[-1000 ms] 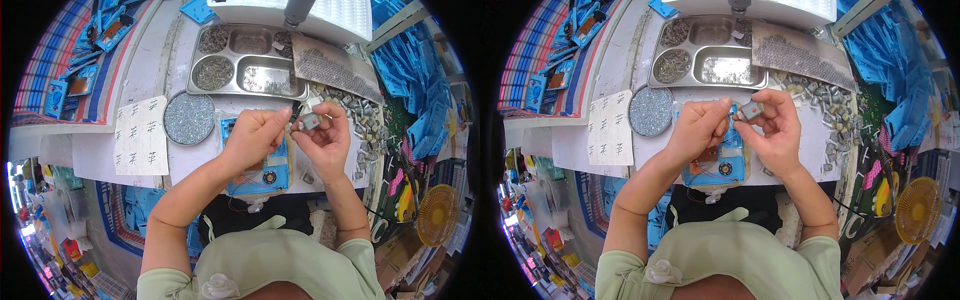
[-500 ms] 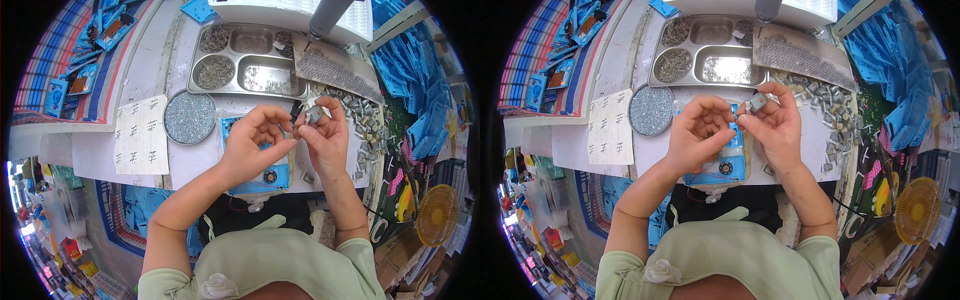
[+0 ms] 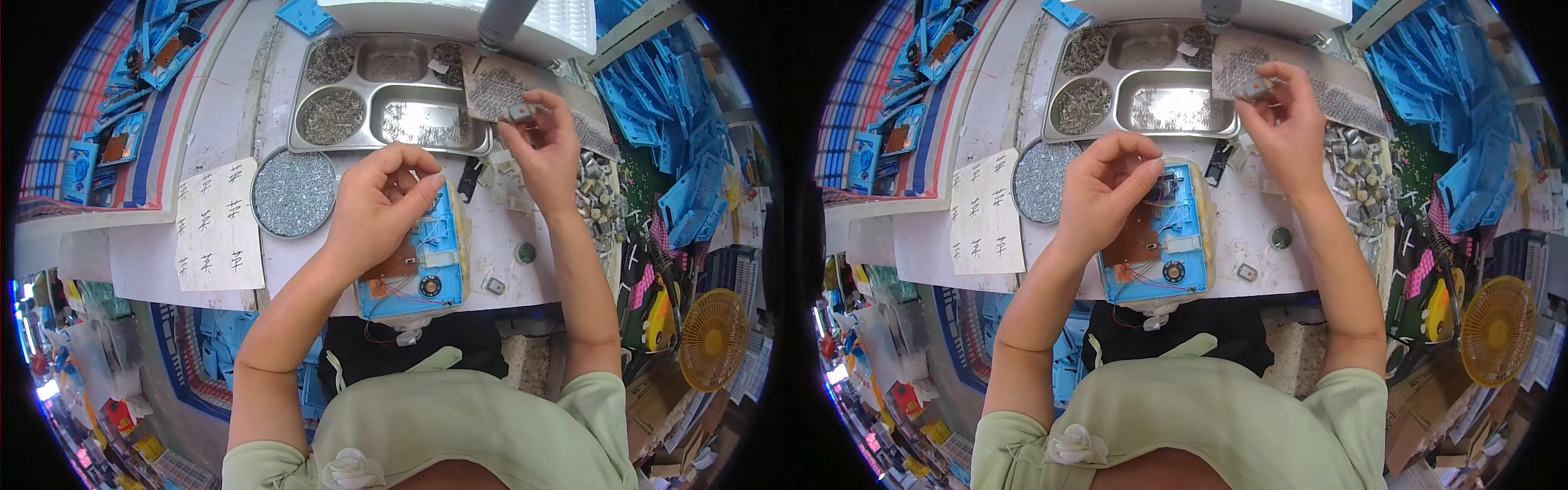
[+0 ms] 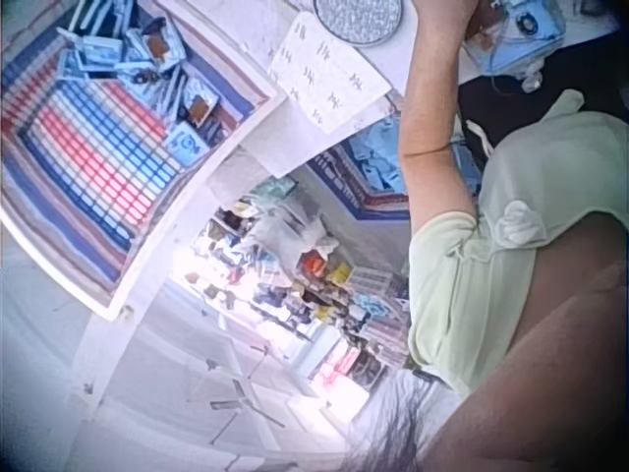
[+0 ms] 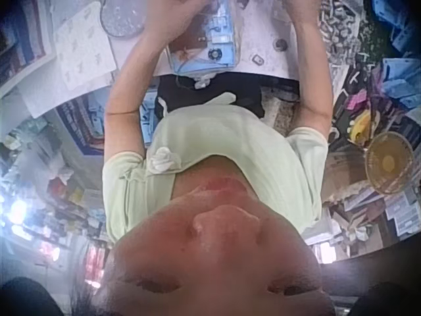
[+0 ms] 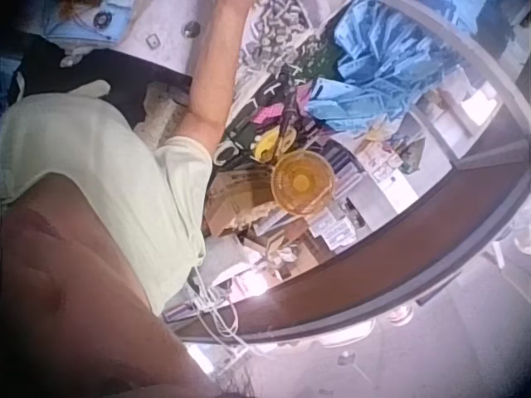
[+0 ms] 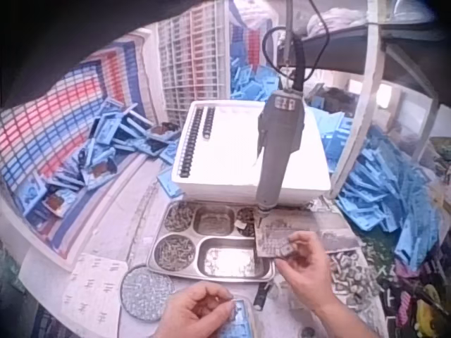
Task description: Assemble internal components of a blue plastic electronic device using screws and a soldering iron.
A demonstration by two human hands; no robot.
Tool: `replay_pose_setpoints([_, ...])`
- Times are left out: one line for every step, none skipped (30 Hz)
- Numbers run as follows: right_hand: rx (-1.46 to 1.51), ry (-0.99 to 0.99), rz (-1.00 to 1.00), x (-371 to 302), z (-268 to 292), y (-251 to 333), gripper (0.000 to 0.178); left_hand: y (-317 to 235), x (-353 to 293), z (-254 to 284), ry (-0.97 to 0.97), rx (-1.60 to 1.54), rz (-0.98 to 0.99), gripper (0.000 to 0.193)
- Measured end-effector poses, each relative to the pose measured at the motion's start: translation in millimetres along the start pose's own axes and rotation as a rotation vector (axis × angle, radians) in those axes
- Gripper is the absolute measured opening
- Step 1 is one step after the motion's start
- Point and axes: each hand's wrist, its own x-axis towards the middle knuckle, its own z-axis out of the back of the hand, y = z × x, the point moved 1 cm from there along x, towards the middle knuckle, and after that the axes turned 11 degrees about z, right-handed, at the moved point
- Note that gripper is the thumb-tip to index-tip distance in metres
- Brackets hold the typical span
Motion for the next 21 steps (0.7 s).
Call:
replay_pose_setpoints([-0.025, 0.016, -0.001, 1, -4, -1, 0.045, -1, 3, 1, -0.01, 0.022, -0.022, 0.017])
replay_pose_setpoints([0.015, 0.028, 0.005, 3, -6, 2, 0.046, -1, 7, 3, -0.02, 0.044, -0.044, 0.016])
replay_pose_setpoints([0.088, 0.031, -0.002, 2, -7, 5, 0.048, -1, 9, 5, -0.033, 0.069, -0.06, 0.014])
replay_pose_setpoints([0.162, 0.034, -0.009, 0, -7, 10, 0.049, -3, 11, 7, -0.036, 0.087, -0.059, 0.016])
replay_pose_setpoints([0.237, 0.036, -0.017, -2, -8, 17, 0.05, -8, 14, 9, -0.04, 0.105, -0.058, 0.017])
replay_pose_setpoints([0.318, 0.023, -0.06, -6, -6, 27, 0.052, -14, 15, 7, -0.032, 0.123, -0.059, 0.018])
replay_pose_setpoints([0.397, 0.008, -0.106, -12, -6, 40, 0.054, -23, 14, 2, -0.017, 0.16, -0.141, 0.02])
replay_pose_setpoints([0.477, -0.008, -0.152, -18, -5, 49, 0.055, -33, 12, -4, 0.0, 0.196, -0.223, 0.022])
replay_pose_setpoints([0.572, 0.015, -0.208, -23, -4, 57, 0.056, -40, 10, -7, 0.013, 0.234, -0.311, 0.024])
replay_pose_setpoints([0.668, 0.037, -0.262, -27, -3, 63, 0.057, -40, 12, -8, 0.062, 0.255, -0.45, 0.028])
replay_pose_setpoints([0.765, 0.058, -0.317, -31, -3, 67, 0.058, -40, 14, -10, 0.057, 0.271, -0.541, 0.027])
replay_pose_setpoints([0.804, 0.059, -0.362, -35, -3, 69, 0.059, -39, 16, -14, 0.054, 0.288, -0.631, 0.026])
replay_pose_setpoints([0.837, 0.052, -0.388, -37, -2, 69, 0.058, -39, 17, -17, 0.051, 0.305, -0.722, 0.026])
replay_pose_setpoints([0.871, 0.046, -0.415, -39, 0, 68, 0.058, -42, 17, -19, 0.049, 0.318, -0.751, 0.024])
replay_pose_setpoints([0.908, 0.041, -0.441, -40, 0, 67, 0.058, -43, 18, -20, 0.049, 0.32, -0.776, 0.024])
replay_pose_setpoints([0.945, 0.036, -0.44, -38, 1, 70, 0.057, -43, 20, -21, 0.048, 0.323, -0.802, 0.025])
replay_pose_setpoints([0.975, 0.052, -0.43, -38, 3, 71, 0.057, -43, 21, -22, 0.047, 0.326, -0.828, 0.026])
replay_pose_setpoints([1.004, 0.064, -0.423, -37, 7, 71, 0.057, -44, 23, -23, 0.069, 0.332, -0.849, 0.024])
replay_pose_setpoints([1.034, 0.076, -0.414, -37, 9, 71, 0.057, -47, 26, -23, 0.092, 0.339, -0.871, 0.022])
replay_pose_setpoints([1.008, 0.063, -0.396, -36, 11, 71, 0.055, -50, 27, -22, 0.115, 0.345, -0.893, 0.02])
replay_pose_setpoints([0.939, 0.053, -0.381, -35, 15, 69, 0.055, -54, 24, -21, 0.092, 0.229, -0.772, 0.018])
